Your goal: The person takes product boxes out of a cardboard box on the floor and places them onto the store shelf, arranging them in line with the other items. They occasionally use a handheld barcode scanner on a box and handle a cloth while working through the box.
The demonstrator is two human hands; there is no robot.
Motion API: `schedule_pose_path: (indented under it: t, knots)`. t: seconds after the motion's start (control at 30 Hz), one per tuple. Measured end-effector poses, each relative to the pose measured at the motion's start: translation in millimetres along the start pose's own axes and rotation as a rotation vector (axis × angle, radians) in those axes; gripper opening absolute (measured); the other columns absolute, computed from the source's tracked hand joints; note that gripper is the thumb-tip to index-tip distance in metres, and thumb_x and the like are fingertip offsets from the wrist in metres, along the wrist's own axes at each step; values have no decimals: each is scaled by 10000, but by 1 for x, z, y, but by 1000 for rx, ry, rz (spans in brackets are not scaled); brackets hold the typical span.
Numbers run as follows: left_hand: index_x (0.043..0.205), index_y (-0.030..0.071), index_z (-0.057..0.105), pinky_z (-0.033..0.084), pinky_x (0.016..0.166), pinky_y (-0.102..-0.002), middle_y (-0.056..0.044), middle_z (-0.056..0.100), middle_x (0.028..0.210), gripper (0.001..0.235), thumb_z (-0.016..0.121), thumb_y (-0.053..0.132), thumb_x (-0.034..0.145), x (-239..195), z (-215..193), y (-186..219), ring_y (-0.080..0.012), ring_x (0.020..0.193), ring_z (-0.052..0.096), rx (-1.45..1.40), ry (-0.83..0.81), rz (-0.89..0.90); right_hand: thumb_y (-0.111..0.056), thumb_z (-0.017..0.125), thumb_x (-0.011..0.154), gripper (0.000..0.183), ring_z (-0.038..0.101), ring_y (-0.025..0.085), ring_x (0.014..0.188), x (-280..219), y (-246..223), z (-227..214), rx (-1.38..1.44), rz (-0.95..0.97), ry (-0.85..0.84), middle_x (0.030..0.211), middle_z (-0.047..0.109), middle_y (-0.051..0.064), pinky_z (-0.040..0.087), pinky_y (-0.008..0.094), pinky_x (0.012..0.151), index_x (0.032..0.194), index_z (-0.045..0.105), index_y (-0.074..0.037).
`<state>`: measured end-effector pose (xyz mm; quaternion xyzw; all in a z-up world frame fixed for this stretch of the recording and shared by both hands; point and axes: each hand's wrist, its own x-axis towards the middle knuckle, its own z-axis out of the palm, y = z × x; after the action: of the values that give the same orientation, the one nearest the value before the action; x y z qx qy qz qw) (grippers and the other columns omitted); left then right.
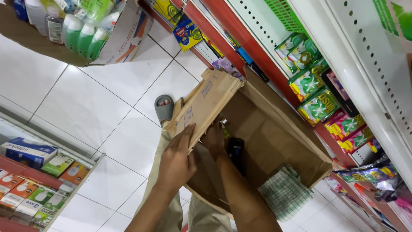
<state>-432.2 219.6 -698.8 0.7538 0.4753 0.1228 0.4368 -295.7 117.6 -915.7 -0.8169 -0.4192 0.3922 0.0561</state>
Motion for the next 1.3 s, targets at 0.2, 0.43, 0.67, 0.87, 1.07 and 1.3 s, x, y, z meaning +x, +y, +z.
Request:
schedule_pose_path:
  t: [0.2,0.43,0.67,0.87,1.07,1.3]
  knots:
    - [1399,10,531,531,1002,-446,-238,663,1279,734,594,-97,676,1,1,3,-395,1149,657,21,11,-11,-362,762,811,634,437,545,1285,12,41,49,-155,-262,127,1492,323,300,503,566,997,1370,604,-108]
    - [1400,23,539,538,985,-443,-233,663,1263,722,597,-74,687,2,1,5,-398,1133,659,21,27,-39,-282,669,877,523,433,509,1345,12,23,26,46,-237,98,1470,448,300,492,544,1048,1363,627,-92]
    - [1400,29,536,523,1001,-445,-228,656,1304,723,592,-54,684,-1,6,4,-396,1167,644,28,63,-20,-331,785,828,469,496,452,1304,36,44,41,-128,-671,361,1352,570,159,462,591,1087,1230,679,-115]
    - [1408,36,534,516,1018,-442,-212,655,1310,730,592,-50,686,-3,5,3,-388,1174,644,5,53,-54,-364,783,758,832,584,454,1106,29,21,25,410,-222,165,1306,511,256,514,480,907,1372,377,25]
    - [1406,40,532,518,1000,-450,-217,646,1321,728,595,-47,686,-3,7,-1,-397,1175,638,0,27,-63,-375,731,815,626,654,421,1010,27,18,14,-7,-141,28,1380,517,266,552,495,827,1329,544,-68]
    - [1398,56,532,493,1007,-486,-204,610,1355,668,638,95,740,-6,-7,16,-389,1205,597,-35,49,-116,-193,710,852,476,723,307,938,-52,-19,-55,142,-225,197,1317,645,179,585,397,767,1307,609,-99]
